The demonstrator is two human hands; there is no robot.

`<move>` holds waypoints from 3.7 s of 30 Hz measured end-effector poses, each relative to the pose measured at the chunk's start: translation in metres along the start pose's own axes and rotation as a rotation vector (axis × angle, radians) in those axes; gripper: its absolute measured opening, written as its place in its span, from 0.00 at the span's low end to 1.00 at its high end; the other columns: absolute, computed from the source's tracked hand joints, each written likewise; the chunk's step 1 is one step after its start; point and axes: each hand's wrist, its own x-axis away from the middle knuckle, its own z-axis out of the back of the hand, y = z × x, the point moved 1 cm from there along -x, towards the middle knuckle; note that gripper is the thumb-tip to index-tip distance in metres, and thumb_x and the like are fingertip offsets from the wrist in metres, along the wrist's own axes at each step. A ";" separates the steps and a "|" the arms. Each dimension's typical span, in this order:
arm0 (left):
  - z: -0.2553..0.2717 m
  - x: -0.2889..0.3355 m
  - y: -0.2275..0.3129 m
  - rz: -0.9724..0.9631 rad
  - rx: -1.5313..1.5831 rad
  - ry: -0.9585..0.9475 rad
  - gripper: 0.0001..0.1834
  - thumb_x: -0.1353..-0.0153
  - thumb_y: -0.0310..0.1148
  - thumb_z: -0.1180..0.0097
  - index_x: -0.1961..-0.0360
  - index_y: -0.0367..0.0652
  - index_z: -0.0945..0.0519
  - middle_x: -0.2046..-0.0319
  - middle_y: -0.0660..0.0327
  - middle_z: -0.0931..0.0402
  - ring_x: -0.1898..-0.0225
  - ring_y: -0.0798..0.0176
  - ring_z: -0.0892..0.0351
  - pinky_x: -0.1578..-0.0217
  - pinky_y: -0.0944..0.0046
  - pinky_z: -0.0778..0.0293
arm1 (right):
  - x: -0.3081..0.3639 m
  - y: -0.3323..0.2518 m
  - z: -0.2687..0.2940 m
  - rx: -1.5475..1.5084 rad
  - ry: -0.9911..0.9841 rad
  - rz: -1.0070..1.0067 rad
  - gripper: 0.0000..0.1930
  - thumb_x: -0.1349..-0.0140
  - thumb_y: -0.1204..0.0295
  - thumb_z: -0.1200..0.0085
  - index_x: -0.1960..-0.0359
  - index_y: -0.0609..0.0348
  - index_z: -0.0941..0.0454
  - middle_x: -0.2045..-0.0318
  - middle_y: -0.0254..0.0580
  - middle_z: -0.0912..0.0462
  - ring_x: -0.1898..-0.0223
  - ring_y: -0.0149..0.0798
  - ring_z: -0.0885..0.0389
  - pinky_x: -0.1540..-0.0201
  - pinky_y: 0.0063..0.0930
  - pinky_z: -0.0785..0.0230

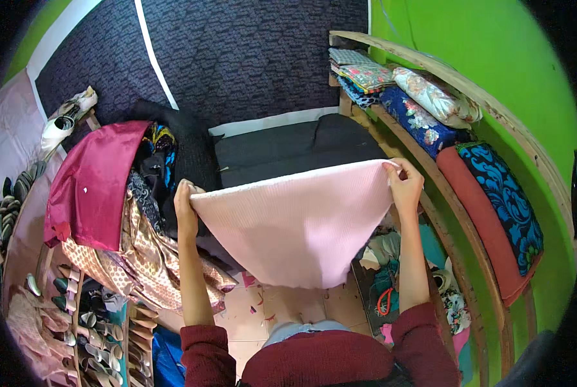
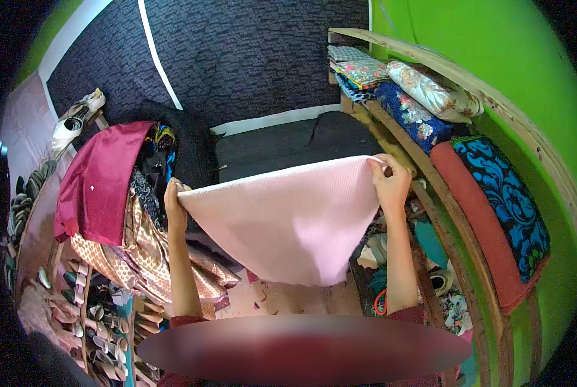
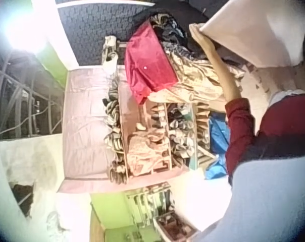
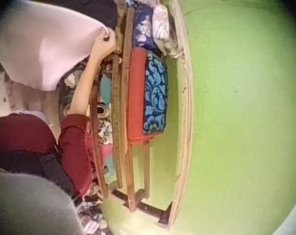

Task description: Folding various floral and striped fabrics and placing them on a shelf.

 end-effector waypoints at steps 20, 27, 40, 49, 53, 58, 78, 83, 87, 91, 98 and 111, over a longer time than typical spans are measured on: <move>0.112 0.121 0.074 -0.198 -1.746 0.231 0.09 0.60 0.32 0.47 0.74 0.45 0.21 0.82 0.52 0.27 0.77 0.47 0.27 0.71 0.53 0.33 | -0.038 0.001 -0.037 -0.303 0.197 0.208 0.06 0.46 0.73 0.42 0.70 0.62 0.22 0.74 0.31 0.22 0.71 0.23 0.29 0.67 0.16 0.36; 0.167 0.140 0.070 -0.031 -1.559 0.130 0.08 0.56 0.31 0.42 0.73 0.42 0.19 0.78 0.52 0.24 0.71 0.47 0.26 0.67 0.53 0.33 | -0.055 0.012 -0.047 -0.606 0.278 -0.007 0.07 0.45 0.74 0.43 0.69 0.65 0.22 0.71 0.34 0.21 0.70 0.25 0.27 0.64 0.17 0.35; 0.263 0.119 0.057 0.114 -1.273 0.394 0.13 0.58 0.32 0.33 0.71 0.37 0.18 0.80 0.55 0.23 0.80 0.63 0.27 0.73 0.67 0.32 | -0.030 0.051 -0.025 -0.164 -0.122 0.099 0.06 0.45 0.74 0.44 0.67 0.63 0.20 0.72 0.32 0.21 0.71 0.23 0.29 0.67 0.16 0.37; 0.359 0.114 0.108 0.256 -0.635 0.061 0.10 0.46 0.23 0.47 0.61 0.33 0.24 0.67 0.63 0.25 0.67 0.72 0.28 0.63 0.72 0.32 | 0.010 0.035 0.005 -0.078 -0.215 0.234 0.06 0.47 0.78 0.45 0.67 0.66 0.22 0.70 0.34 0.22 0.68 0.25 0.27 0.67 0.17 0.37; 0.401 0.144 0.118 -0.062 -0.209 0.339 0.13 0.51 0.34 0.38 0.68 0.37 0.25 0.70 0.62 0.27 0.70 0.69 0.26 0.68 0.70 0.27 | 0.039 0.048 0.033 -0.609 0.125 -0.158 0.10 0.49 0.78 0.44 0.64 0.65 0.23 0.70 0.36 0.23 0.68 0.29 0.26 0.66 0.22 0.33; 0.396 0.136 0.078 0.291 -0.701 0.214 0.16 0.52 0.37 0.35 0.71 0.34 0.21 0.77 0.66 0.25 0.75 0.73 0.28 0.73 0.73 0.32 | 0.051 0.034 0.008 -0.070 -0.239 -0.069 0.06 0.52 0.75 0.39 0.74 0.64 0.21 0.78 0.28 0.24 0.74 0.23 0.31 0.70 0.18 0.39; 0.392 0.136 0.060 0.118 -0.370 0.516 0.10 0.40 0.33 0.47 0.63 0.35 0.25 0.73 0.63 0.24 0.73 0.73 0.24 0.72 0.78 0.28 | 0.083 0.058 0.016 -0.415 0.032 -0.221 0.09 0.40 0.71 0.48 0.63 0.63 0.23 0.76 0.33 0.22 0.78 0.21 0.28 0.79 0.12 0.39; 0.361 0.144 0.060 -0.156 -0.359 0.844 0.09 0.41 0.29 0.46 0.65 0.32 0.23 0.73 0.62 0.24 0.72 0.71 0.25 0.70 0.75 0.27 | 0.105 0.052 0.018 -0.445 0.137 -0.230 0.09 0.39 0.70 0.49 0.62 0.63 0.24 0.72 0.34 0.22 0.72 0.24 0.25 0.71 0.15 0.32; 0.351 0.155 0.072 -0.346 -0.364 1.005 0.14 0.39 0.33 0.48 0.60 0.32 0.25 0.67 0.59 0.24 0.68 0.68 0.26 0.65 0.70 0.28 | 0.118 0.047 0.024 -0.689 0.246 -0.199 0.10 0.39 0.69 0.49 0.60 0.60 0.26 0.65 0.33 0.24 0.65 0.25 0.25 0.61 0.19 0.29; 0.363 0.136 0.076 -0.346 0.068 1.154 0.18 0.37 0.40 0.53 0.52 0.40 0.31 0.59 0.59 0.27 0.60 0.61 0.27 0.57 0.61 0.31 | 0.112 0.025 0.035 -1.060 0.021 -0.019 0.10 0.38 0.70 0.52 0.56 0.60 0.30 0.58 0.37 0.27 0.58 0.36 0.26 0.51 0.31 0.31; 0.179 0.082 0.090 -0.302 0.765 0.581 0.06 0.41 0.31 0.55 0.65 0.42 0.31 0.70 0.56 0.31 0.69 0.61 0.34 0.60 0.63 0.36 | 0.114 -0.065 -0.058 -1.357 -0.203 -0.155 0.02 0.40 0.73 0.54 0.69 0.56 0.30 0.69 0.36 0.30 0.68 0.31 0.28 0.68 0.25 0.32; 0.043 0.082 0.049 -0.077 0.532 -0.351 0.11 0.46 0.36 0.41 0.71 0.40 0.25 0.52 0.54 0.28 0.53 0.63 0.29 0.53 0.66 0.34 | 0.188 -0.209 -0.153 -1.027 -0.789 0.114 0.06 0.47 0.84 0.47 0.69 0.63 0.20 0.65 0.35 0.27 0.61 0.27 0.28 0.60 0.17 0.35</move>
